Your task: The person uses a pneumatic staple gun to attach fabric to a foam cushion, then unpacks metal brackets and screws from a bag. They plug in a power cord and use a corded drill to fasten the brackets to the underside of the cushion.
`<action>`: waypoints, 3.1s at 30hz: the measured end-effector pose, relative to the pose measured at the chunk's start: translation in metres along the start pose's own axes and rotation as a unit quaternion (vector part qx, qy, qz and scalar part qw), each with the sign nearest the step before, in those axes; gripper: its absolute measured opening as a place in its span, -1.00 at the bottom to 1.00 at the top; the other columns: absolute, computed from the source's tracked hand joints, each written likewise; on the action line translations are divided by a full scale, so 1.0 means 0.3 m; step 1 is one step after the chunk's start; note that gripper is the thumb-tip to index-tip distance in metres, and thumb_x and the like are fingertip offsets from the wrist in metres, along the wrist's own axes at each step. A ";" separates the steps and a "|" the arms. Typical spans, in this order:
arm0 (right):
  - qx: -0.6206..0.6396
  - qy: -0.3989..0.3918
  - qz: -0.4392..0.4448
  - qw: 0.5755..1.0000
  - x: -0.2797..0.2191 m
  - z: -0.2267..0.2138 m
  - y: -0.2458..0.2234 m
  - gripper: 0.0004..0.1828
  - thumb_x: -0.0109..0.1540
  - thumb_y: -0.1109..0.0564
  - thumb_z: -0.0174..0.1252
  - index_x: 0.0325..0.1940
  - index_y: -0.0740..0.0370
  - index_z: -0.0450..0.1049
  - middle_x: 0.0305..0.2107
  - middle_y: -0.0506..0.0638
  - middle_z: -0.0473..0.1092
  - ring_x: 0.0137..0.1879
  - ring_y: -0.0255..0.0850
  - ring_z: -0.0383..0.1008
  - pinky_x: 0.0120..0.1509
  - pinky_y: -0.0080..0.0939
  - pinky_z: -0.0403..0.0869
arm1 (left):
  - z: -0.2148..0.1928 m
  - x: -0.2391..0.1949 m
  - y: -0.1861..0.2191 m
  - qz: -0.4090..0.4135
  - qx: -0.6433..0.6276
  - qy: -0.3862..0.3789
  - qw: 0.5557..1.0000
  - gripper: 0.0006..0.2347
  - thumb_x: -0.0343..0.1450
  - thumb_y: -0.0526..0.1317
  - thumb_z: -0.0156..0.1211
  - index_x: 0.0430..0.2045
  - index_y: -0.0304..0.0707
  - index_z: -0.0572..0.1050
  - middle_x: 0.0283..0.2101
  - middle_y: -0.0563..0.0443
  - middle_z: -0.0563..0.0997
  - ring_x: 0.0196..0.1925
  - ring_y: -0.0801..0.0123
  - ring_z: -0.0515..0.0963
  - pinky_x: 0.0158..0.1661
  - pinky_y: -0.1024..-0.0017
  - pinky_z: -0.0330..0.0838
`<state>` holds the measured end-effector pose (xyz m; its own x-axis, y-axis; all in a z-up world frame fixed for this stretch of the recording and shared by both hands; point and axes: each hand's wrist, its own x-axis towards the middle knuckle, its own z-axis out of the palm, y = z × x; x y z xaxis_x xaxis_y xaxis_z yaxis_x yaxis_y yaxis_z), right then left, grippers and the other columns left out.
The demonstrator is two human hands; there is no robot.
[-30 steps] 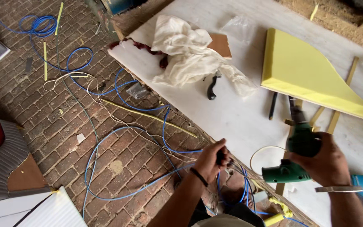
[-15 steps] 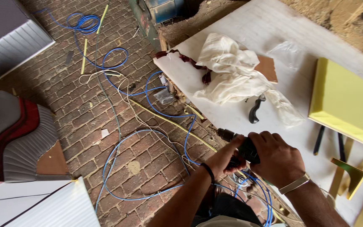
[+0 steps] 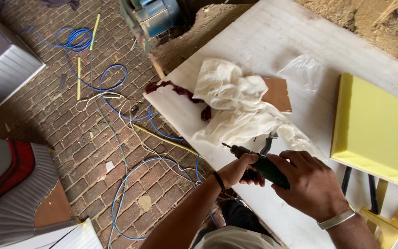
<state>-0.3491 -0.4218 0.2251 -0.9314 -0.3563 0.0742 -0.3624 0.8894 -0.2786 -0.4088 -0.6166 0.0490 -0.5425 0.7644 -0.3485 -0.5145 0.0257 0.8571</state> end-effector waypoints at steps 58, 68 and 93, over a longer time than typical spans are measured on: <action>0.021 0.173 0.762 0.624 0.027 0.655 0.013 -0.47 0.11 -0.32 0.29 -0.01 0.02 0.57 -0.25 0.02 0.56 -0.16 -0.04 0.57 -0.08 0.03 0.56 | -0.576 0.312 0.418 -0.129 -0.322 -0.061 0.936 -0.88 0.46 -0.29 0.06 -0.28 -0.26 0.56 -0.36 -0.04 0.61 -0.38 0.25 0.55 -0.38 0.37 0.44; -0.144 0.302 0.561 0.757 0.094 0.695 -0.013 -0.27 0.20 -0.18 0.39 0.33 0.18 0.35 0.19 0.19 0.29 0.31 0.11 0.35 0.32 0.10 0.46 | -0.801 0.256 0.392 -0.128 0.007 0.144 0.981 -0.62 0.45 0.07 0.21 -0.65 -0.21 0.38 -0.63 0.13 0.37 -0.65 0.42 0.36 -0.62 0.44 0.20; 0.232 0.168 0.493 0.821 0.402 0.381 0.142 -0.59 0.06 0.27 0.28 0.01 0.22 0.63 -0.02 0.10 0.55 0.03 -0.04 0.54 0.18 -0.05 0.48 | -1.301 0.205 0.599 0.085 -0.416 0.255 0.869 -0.71 0.56 -0.12 -0.09 -0.17 -0.20 0.64 -0.56 0.21 0.42 -0.57 0.59 0.38 -0.58 0.64 0.28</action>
<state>-0.4730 -0.4596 0.1128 -0.7493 0.6403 -0.1692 0.5534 0.4651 -0.6910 -0.7937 -0.8165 0.0335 -0.7723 0.3218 -0.5477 -0.5847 -0.6970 0.4150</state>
